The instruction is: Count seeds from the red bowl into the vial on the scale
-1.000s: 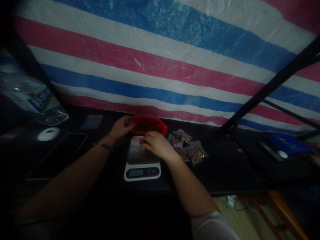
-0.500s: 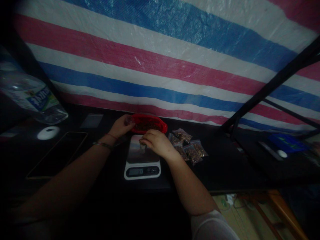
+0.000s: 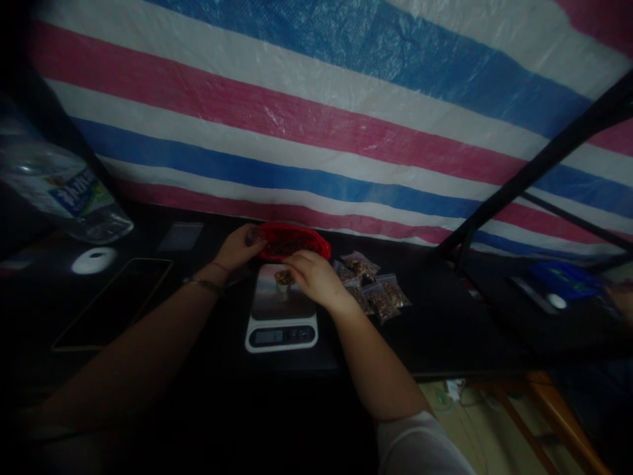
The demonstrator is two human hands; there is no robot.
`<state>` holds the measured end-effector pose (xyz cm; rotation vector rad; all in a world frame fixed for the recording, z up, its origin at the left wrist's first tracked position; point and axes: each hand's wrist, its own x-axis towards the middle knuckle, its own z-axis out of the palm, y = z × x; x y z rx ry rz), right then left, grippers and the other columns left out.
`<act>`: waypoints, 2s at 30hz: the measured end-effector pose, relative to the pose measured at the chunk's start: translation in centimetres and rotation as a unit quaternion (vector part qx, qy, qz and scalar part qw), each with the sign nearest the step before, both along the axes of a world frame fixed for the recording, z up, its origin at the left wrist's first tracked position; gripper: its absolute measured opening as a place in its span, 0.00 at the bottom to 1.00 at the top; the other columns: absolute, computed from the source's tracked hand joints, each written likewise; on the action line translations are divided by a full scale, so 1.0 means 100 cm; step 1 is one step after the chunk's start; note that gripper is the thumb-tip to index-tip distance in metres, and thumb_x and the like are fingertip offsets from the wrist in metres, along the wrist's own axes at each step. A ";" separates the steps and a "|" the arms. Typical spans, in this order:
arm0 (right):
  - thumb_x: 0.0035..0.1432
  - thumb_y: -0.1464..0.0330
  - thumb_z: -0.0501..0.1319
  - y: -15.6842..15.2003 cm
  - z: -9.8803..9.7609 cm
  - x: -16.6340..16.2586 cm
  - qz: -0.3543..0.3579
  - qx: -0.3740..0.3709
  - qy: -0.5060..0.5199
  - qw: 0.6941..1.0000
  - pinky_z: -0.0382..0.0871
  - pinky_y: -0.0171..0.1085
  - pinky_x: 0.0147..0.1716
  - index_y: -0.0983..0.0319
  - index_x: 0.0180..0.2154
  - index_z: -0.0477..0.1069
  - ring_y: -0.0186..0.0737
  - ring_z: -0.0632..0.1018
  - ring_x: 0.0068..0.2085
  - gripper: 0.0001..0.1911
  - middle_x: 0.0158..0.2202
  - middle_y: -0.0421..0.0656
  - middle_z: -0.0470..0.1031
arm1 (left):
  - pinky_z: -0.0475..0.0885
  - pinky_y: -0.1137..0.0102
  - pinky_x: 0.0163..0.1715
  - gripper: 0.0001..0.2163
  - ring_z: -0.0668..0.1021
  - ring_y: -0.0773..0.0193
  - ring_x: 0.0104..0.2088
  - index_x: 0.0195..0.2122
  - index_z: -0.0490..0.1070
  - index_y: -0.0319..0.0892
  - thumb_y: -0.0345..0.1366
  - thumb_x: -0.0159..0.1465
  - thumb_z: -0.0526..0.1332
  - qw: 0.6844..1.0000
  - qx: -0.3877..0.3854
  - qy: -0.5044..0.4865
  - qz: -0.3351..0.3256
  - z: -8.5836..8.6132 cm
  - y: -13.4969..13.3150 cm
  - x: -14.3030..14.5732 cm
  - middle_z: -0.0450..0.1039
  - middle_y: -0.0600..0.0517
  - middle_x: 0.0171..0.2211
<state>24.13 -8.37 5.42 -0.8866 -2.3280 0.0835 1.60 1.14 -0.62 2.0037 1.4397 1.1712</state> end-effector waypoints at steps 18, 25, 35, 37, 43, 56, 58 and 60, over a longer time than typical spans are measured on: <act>0.56 0.74 0.61 0.027 -0.018 0.022 0.004 -0.124 -0.086 0.989 0.67 0.38 0.44 0.63 0.40 0.77 0.39 0.74 0.42 0.10 0.38 0.46 0.75 | 0.71 0.63 0.44 0.19 0.76 0.56 0.42 0.44 0.70 0.39 0.44 0.54 0.60 1.000 -0.006 -0.006 -0.006 0.001 -0.001 0.001 0.75 0.47 0.42; 0.56 0.76 0.60 0.032 -0.030 0.019 -0.011 -0.113 -0.065 0.991 0.67 0.37 0.43 0.64 0.37 0.77 0.38 0.75 0.39 0.08 0.36 0.46 0.77 | 0.71 0.64 0.43 0.19 0.77 0.56 0.39 0.44 0.70 0.38 0.44 0.54 0.60 1.000 0.008 0.011 0.000 0.001 0.000 0.000 0.75 0.46 0.41; 0.59 0.69 0.59 0.060 -0.046 0.015 -0.190 -0.047 0.113 0.974 0.68 0.41 0.47 0.63 0.43 0.75 0.42 0.77 0.44 0.12 0.42 0.48 0.78 | 0.72 0.64 0.42 0.19 0.77 0.56 0.40 0.43 0.70 0.39 0.45 0.55 0.60 1.000 0.002 -0.006 -0.009 -0.001 0.001 -0.001 0.75 0.46 0.41; 0.60 0.71 0.57 0.060 -0.045 0.012 -0.171 -0.040 0.108 0.978 0.67 0.42 0.50 0.61 0.45 0.75 0.41 0.76 0.46 0.13 0.45 0.48 0.77 | 0.72 0.63 0.43 0.19 0.77 0.55 0.40 0.43 0.70 0.39 0.45 0.55 0.60 1.000 -0.001 -0.008 -0.010 -0.002 0.001 -0.001 0.75 0.46 0.41; 0.58 0.73 0.60 0.056 -0.030 0.008 0.046 -0.129 -0.014 0.991 0.67 0.38 0.45 0.61 0.38 0.77 0.37 0.76 0.41 0.08 0.37 0.44 0.78 | 0.71 0.62 0.43 0.17 0.76 0.56 0.40 0.42 0.70 0.40 0.43 0.54 0.60 1.000 0.003 -0.006 -0.010 0.000 0.000 -0.003 0.75 0.47 0.40; 0.56 0.69 0.63 0.086 -0.025 -0.009 0.070 -0.135 -0.053 0.987 0.65 0.35 0.41 0.62 0.34 0.79 0.36 0.75 0.37 0.06 0.34 0.43 0.78 | 0.71 0.64 0.41 0.16 0.77 0.57 0.39 0.42 0.69 0.40 0.42 0.55 0.60 1.000 0.012 0.000 -0.014 -0.002 0.002 -0.002 0.75 0.47 0.40; 0.58 0.69 0.61 0.089 -0.023 -0.004 -0.015 -0.106 -0.049 0.993 0.66 0.36 0.41 0.63 0.33 0.78 0.37 0.75 0.36 0.08 0.33 0.45 0.78 | 0.72 0.64 0.42 0.16 0.77 0.57 0.40 0.42 0.70 0.40 0.42 0.54 0.60 1.000 0.009 0.000 -0.013 -0.001 0.001 -0.002 0.75 0.47 0.40; 0.62 0.67 0.56 0.087 -0.021 0.003 -0.064 -0.091 -0.035 0.993 0.66 0.38 0.41 0.65 0.33 0.78 0.39 0.75 0.36 0.13 0.33 0.47 0.78 | 0.71 0.63 0.43 0.17 0.77 0.56 0.40 0.43 0.70 0.40 0.42 0.54 0.60 1.000 0.010 0.001 -0.011 0.000 0.000 -0.002 0.75 0.47 0.41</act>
